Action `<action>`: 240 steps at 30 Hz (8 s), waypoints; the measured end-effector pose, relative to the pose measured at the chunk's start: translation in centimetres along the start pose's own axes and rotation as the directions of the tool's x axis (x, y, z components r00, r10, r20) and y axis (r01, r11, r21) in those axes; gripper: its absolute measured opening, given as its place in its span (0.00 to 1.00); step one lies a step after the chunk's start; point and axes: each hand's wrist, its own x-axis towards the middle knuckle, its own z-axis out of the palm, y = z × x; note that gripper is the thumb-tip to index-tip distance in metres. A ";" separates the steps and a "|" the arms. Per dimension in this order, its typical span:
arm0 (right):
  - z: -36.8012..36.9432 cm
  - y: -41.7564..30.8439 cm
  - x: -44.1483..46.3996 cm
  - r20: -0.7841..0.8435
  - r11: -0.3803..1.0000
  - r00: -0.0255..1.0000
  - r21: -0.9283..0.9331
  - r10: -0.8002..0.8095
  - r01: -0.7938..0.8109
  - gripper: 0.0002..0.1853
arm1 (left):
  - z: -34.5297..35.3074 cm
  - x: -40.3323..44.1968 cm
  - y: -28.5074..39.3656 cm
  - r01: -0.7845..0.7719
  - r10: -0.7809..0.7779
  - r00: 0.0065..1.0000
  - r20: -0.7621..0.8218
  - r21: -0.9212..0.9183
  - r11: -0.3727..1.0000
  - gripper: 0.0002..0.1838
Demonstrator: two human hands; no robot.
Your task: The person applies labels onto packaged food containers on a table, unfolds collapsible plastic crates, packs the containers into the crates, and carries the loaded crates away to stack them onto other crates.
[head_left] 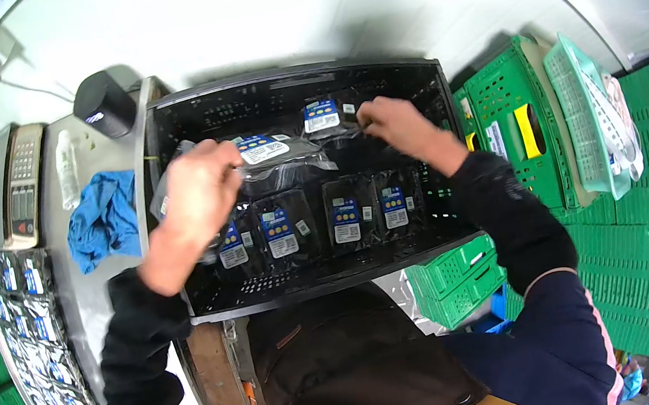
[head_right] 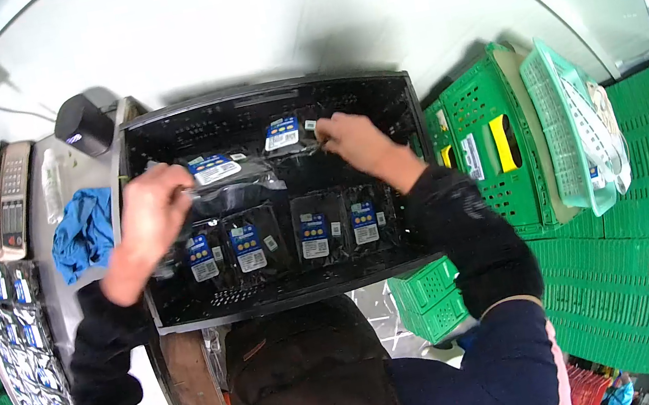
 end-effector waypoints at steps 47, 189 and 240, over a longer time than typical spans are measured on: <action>15.5 -32.9 17.4 -0.145 0.788 0.972 0.569 -0.183 0.234 0.08 | -17.7 -49.2 -7.5 0.986 -0.484 0.136 -0.864 0.167 -0.020 0.25; 47.3 -76.0 41.8 0.060 0.245 0.251 -0.102 -0.966 0.964 0.07 | -35.5 -65.8 -29.2 0.870 -0.619 0.414 -0.667 0.489 0.056 0.10; 8.6 -6.0 -4.7 -0.156 0.993 0.981 0.061 0.113 -0.104 0.27 | 9.7 -8.9 -1.0 0.376 -0.383 0.908 0.167 0.077 0.924 0.24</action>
